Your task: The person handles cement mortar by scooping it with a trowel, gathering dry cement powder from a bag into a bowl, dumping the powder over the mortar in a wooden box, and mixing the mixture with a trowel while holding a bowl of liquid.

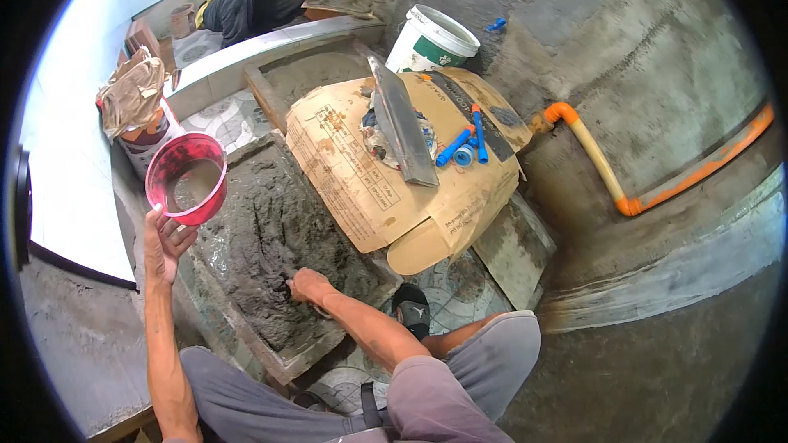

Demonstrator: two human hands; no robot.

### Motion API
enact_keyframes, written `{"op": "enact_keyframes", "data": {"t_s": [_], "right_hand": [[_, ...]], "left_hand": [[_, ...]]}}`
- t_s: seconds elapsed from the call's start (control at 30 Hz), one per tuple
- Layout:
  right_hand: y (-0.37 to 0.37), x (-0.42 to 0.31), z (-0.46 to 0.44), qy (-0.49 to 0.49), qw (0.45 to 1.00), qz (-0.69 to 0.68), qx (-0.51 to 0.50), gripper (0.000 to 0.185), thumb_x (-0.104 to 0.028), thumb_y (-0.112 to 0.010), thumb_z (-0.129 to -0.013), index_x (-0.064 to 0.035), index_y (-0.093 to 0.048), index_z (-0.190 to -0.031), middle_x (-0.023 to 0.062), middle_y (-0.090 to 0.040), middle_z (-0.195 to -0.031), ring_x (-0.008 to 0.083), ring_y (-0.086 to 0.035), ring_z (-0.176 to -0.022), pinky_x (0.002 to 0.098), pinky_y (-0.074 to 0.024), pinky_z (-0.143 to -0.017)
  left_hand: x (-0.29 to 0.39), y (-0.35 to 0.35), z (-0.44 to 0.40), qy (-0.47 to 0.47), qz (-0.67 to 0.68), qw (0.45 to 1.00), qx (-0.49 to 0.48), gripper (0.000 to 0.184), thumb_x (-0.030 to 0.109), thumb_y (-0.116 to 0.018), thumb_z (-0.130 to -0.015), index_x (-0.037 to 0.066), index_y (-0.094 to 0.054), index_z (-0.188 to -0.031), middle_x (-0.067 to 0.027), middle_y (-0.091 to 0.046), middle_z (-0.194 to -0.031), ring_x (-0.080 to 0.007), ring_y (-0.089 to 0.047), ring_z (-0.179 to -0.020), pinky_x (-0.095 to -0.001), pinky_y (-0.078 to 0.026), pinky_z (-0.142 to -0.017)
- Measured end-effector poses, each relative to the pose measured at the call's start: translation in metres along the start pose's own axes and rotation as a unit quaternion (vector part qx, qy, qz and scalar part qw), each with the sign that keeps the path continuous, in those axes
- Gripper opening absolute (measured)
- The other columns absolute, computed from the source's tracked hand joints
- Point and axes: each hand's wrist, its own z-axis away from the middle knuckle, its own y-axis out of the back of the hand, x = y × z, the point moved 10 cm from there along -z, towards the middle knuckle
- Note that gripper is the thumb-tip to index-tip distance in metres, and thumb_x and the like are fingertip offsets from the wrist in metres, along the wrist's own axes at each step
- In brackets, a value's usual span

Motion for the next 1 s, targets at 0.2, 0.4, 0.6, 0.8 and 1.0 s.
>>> {"op": "enact_keyframes", "data": {"t_s": [0.2, 0.4, 0.6, 0.8, 1.0], "right_hand": [[0.0, -0.009, 0.001, 0.058, 0.997, 0.057, -0.012, 0.057, -0.04, -0.046, -0.1, 0.0064, -0.068, -0.076, 0.0283, -0.065, -0.079, 0.0407, -0.067, -0.08, 0.0459, -0.0513, -0.071], [0.007, -0.006, 0.008, 0.004, 1.0, 0.005, -0.025, 0.056, -0.042, -0.047, -0.099, 0.0085, -0.068, -0.089, 0.0293, -0.067, -0.092, 0.0421, -0.066, -0.094, 0.0459, -0.0517, -0.08], [0.012, -0.004, 0.014, -0.034, 0.999, -0.023, -0.02, 0.053, -0.041, -0.047, -0.098, 0.0068, -0.07, -0.094, 0.0272, -0.068, -0.102, 0.0418, -0.063, -0.103, 0.0469, -0.0498, -0.089], [0.009, -0.004, 0.01, 0.007, 1.0, -0.01, 0.011, 0.059, -0.044, -0.047, -0.098, 0.0116, -0.066, -0.092, 0.0307, -0.067, -0.094, 0.0433, -0.065, -0.096, 0.0463, -0.0516, -0.083], [0.003, -0.003, 0.003, 0.032, 0.999, 0.016, 0.026, 0.056, -0.043, -0.048, -0.097, 0.0081, -0.066, -0.082, 0.0295, -0.066, -0.081, 0.042, -0.067, -0.085, 0.0459, -0.0526, -0.073]], "left_hand": [[0.002, 0.0, -0.001, -0.018, 0.003, 1.0, -0.001, 0.064, 0.055, -0.06, -0.09, 0.004, -0.051, -0.127, -0.012, -0.065, -0.105, -0.0273, -0.07, -0.087, -0.0392, -0.059, -0.078], [0.003, -0.006, 0.001, -0.013, 0.006, 1.0, -0.002, 0.06, 0.052, -0.062, -0.088, 0.004, -0.054, -0.122, -0.0118, -0.066, -0.102, -0.0277, -0.07, -0.085, -0.0395, -0.058, -0.079], [0.004, -0.009, 0.004, -0.018, 0.008, 1.0, -0.002, 0.057, 0.052, -0.063, -0.087, 0.004, -0.056, -0.118, -0.0118, -0.066, -0.1, -0.0279, -0.07, -0.085, -0.0393, -0.057, -0.079], [0.004, -0.009, 0.003, -0.014, 0.01, 1.0, -0.003, 0.058, 0.052, -0.062, -0.087, 0.004, -0.056, -0.118, -0.0121, -0.066, -0.101, -0.0277, -0.07, -0.086, -0.0388, -0.057, -0.08], [0.004, -0.008, 0.003, -0.011, 0.006, 1.0, -0.002, 0.058, 0.052, -0.062, -0.087, 0.003, -0.056, -0.118, -0.012, -0.066, -0.102, -0.0278, -0.07, -0.086, -0.0386, -0.056, -0.08]]}}
